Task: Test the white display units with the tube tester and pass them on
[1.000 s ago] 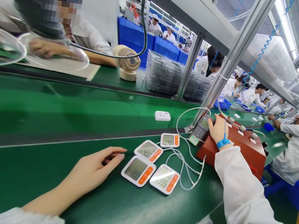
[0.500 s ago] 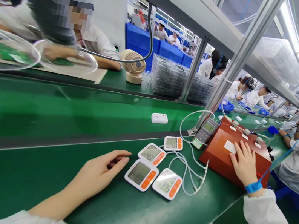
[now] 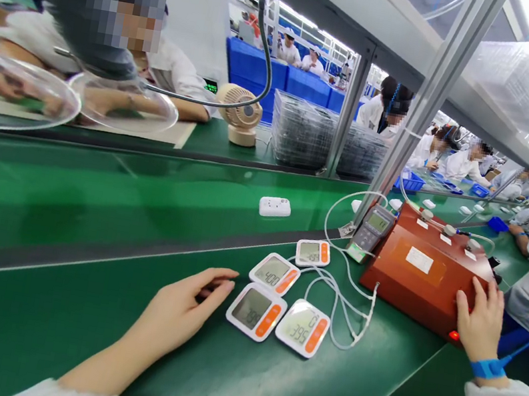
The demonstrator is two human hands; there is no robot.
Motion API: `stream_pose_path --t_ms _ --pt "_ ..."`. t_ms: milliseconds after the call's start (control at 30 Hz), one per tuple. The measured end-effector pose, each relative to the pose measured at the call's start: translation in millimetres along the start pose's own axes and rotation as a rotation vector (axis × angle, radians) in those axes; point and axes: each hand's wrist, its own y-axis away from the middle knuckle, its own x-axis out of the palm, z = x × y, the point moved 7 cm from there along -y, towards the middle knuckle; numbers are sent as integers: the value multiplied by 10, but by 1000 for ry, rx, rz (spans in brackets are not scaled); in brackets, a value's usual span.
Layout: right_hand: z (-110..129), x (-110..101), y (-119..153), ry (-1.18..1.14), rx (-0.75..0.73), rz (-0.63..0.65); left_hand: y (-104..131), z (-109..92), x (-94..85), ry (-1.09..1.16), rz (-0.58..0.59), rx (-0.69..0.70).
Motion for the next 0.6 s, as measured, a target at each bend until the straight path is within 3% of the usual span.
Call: stream_pose_path --t_ms 200,600 --pt "-200 18 57 -93 372 155 21 -29 2 5 20 18" --pt "-207 9 93 -100 421 156 50 -93 10 26 31 42"
